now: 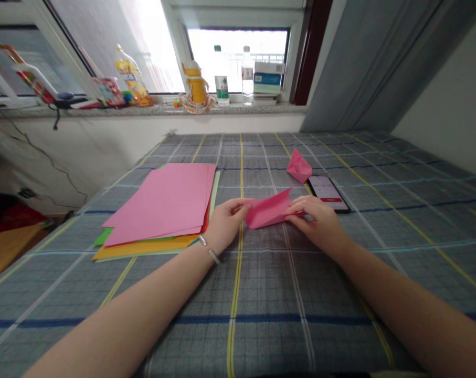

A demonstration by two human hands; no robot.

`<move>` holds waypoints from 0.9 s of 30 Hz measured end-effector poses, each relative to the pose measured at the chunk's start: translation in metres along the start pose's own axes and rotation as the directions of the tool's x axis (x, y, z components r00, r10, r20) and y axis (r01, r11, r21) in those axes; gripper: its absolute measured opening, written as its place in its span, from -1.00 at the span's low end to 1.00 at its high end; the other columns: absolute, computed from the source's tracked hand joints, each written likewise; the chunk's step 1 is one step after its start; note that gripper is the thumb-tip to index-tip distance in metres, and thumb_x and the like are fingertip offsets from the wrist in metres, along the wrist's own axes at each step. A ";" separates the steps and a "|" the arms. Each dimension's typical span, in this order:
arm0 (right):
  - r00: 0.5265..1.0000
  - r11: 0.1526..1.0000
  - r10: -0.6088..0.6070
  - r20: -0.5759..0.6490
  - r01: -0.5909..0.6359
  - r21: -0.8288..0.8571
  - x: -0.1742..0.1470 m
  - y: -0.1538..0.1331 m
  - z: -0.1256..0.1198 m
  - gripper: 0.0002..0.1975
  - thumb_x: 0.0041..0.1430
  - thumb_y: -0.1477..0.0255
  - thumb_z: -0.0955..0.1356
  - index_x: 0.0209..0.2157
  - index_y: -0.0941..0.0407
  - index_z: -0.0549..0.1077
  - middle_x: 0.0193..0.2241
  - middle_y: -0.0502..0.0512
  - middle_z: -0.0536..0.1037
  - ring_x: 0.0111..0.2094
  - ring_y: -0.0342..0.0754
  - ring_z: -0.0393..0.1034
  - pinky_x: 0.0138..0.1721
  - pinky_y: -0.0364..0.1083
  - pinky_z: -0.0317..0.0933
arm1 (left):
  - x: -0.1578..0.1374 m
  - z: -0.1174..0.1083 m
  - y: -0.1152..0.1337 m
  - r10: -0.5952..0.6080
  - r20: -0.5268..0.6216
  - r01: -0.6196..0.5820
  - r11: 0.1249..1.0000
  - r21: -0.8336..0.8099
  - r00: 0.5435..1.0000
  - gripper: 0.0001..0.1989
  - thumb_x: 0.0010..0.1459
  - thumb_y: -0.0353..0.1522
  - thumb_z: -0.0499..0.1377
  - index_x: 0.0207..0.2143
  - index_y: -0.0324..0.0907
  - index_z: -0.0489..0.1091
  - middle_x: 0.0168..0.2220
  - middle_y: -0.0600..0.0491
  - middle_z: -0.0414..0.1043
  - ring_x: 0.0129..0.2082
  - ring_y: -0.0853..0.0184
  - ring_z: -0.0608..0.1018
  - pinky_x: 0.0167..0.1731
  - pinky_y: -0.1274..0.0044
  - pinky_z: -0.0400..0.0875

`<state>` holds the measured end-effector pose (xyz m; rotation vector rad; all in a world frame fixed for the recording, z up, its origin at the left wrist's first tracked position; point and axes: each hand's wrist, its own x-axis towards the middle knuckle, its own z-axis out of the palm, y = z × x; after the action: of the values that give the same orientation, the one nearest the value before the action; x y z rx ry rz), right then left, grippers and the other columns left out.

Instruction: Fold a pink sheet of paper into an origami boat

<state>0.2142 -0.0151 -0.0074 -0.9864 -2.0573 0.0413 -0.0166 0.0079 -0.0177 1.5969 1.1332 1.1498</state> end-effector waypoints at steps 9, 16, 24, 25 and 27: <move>0.991 0.991 -0.028 -0.131 0.010 -0.136 0.004 -0.009 0.008 -0.91 0.15 0.42 0.35 -0.41 0.05 0.50 0.03 0.15 0.45 0.01 0.09 0.32 0.05 0.17 0.16 | -0.016 0.022 0.014 0.099 0.013 -0.099 0.993 0.057 0.995 -0.77 0.19 -0.32 0.09 -0.20 -0.16 0.51 -0.17 0.05 0.55 -0.13 0.30 0.53 -0.03 0.45 0.37; 0.995 0.998 0.012 -0.096 -0.017 -0.053 0.005 -0.003 0.017 -0.93 0.14 0.42 0.35 -0.40 0.02 0.49 -0.26 0.02 0.60 -0.05 0.05 0.34 0.06 0.15 0.16 | -0.017 0.025 0.013 0.141 0.064 -0.146 0.985 0.091 0.988 -0.72 0.24 -0.31 0.03 -0.16 -0.17 0.50 -0.14 0.04 0.54 -0.11 0.29 0.52 -0.02 0.44 0.35; 0.990 0.994 0.008 -0.140 -0.023 -0.109 0.005 -0.011 0.015 -0.95 0.12 0.37 0.37 -0.42 0.01 0.48 -0.35 -0.01 0.59 -0.12 0.03 0.38 0.03 0.11 0.11 | -0.018 0.027 0.007 0.149 0.098 -0.164 0.972 0.170 0.984 -0.77 0.19 -0.31 0.08 -0.20 -0.17 0.49 -0.26 0.06 0.54 -0.27 0.30 0.50 -0.21 0.47 0.37; 0.988 0.993 0.004 -0.151 -0.022 -0.119 0.005 -0.012 0.014 -0.96 0.11 0.37 0.38 -0.40 0.00 0.48 -0.35 -0.01 0.58 -0.12 0.03 0.39 0.06 0.12 0.09 | -0.018 0.027 0.007 0.148 0.100 -0.164 0.970 0.179 0.984 -0.76 0.21 -0.31 0.05 -0.23 -0.18 0.49 -0.30 0.07 0.54 -0.31 0.31 0.49 -0.25 0.48 0.36; 0.981 0.990 0.007 -0.194 -0.035 -0.139 0.005 -0.012 0.013 -0.95 0.10 0.36 0.38 -0.35 0.00 0.47 -0.34 0.00 0.57 -0.14 0.03 0.40 0.10 0.15 0.04 | -0.017 0.026 0.008 0.141 0.080 -0.152 0.973 0.171 0.987 -0.73 0.22 -0.28 0.03 -0.27 -0.19 0.49 -0.34 0.08 0.51 -0.34 0.33 0.46 -0.30 0.52 0.33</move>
<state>0.1961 -0.0160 -0.0079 -1.0554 -1.8911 -0.1857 0.0067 -0.0138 -0.0195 1.8689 1.1142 1.1052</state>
